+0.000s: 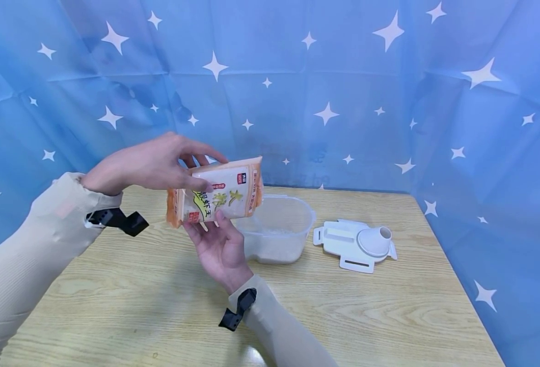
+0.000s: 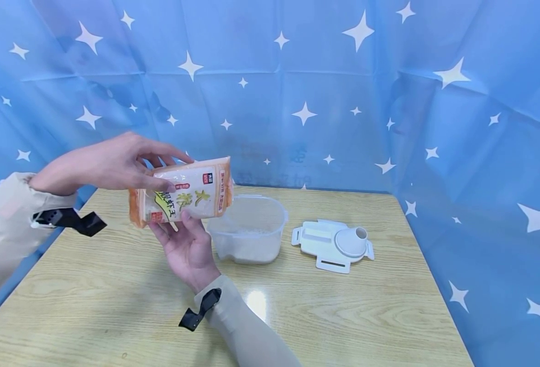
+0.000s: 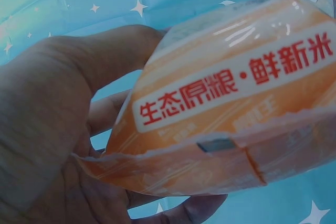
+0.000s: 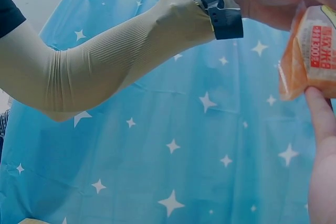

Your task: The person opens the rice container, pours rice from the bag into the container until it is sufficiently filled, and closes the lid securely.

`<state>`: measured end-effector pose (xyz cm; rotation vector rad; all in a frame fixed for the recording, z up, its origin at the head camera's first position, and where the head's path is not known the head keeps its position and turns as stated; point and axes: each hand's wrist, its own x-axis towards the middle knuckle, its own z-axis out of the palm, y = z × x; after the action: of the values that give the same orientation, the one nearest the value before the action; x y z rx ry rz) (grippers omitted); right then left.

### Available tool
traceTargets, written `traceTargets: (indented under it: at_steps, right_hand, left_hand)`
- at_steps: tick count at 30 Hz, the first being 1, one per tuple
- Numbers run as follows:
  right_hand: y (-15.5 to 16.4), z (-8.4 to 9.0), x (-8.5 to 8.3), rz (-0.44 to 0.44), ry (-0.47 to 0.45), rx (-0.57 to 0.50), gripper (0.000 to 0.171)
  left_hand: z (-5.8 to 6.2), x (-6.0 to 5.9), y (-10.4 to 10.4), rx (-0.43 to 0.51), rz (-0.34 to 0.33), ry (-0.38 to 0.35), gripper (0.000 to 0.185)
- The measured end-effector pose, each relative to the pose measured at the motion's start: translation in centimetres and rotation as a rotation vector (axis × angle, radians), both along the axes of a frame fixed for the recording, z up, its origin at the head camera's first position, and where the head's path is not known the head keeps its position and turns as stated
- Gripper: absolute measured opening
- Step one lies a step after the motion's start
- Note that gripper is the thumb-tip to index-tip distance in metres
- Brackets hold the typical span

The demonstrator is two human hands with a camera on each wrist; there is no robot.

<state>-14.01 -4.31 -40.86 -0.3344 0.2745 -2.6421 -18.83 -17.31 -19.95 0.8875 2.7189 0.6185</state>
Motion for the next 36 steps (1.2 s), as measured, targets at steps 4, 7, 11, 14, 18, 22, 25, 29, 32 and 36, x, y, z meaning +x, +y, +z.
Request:
traceTargets:
  at_steps: [4, 7, 11, 14, 18, 22, 25, 29, 32, 36]
  right_hand:
    - [0.00, 0.02, 0.01, -0.002, -0.001, 0.001, 0.058]
    - [0.00, 0.07, 0.01, -0.001, 0.001, 0.003, 0.058]
    - [0.01, 0.18, 0.07, -0.001, 0.000, 0.005, 0.059]
    - [0.02, 0.20, 0.06, -0.002, -0.002, 0.004, 0.059]
    - [0.02, 0.15, -0.01, -0.008, 0.009, -0.002, 0.059]
    - [0.01, 0.13, -0.06, -0.010, 0.022, -0.008, 0.060]
    - [0.00, 0.14, -0.08, -0.008, 0.020, -0.017, 0.059]
    - [-0.01, 0.17, -0.06, -0.007, 0.019, -0.028, 0.056]
    - [-0.02, 0.16, 0.00, -0.006, 0.023, -0.030, 0.055]
    - [-0.06, 0.15, 0.01, -0.005, 0.024, -0.031, 0.055]
  left_hand:
    - [0.01, 0.00, -0.01, -0.001, 0.001, -0.004, 0.050]
    - [0.04, 0.01, -0.01, -0.002, 0.002, -0.004, 0.050]
    - [0.09, 0.02, 0.01, -0.006, 0.001, -0.002, 0.049]
    - [0.13, 0.04, 0.03, -0.010, -0.001, -0.002, 0.049]
    - [0.21, 0.07, 0.07, -0.013, -0.002, -0.001, 0.050]
    - [0.28, 0.07, 0.12, -0.015, -0.001, 0.004, 0.050]
    - [0.28, 0.05, 0.18, -0.019, 0.002, 0.007, 0.050]
    - [0.22, 0.01, 0.23, -0.017, 0.000, 0.008, 0.049]
    - [0.18, 0.00, 0.22, -0.013, -0.006, 0.007, 0.049]
    - [0.14, -0.01, 0.20, -0.009, -0.009, 0.004, 0.048]
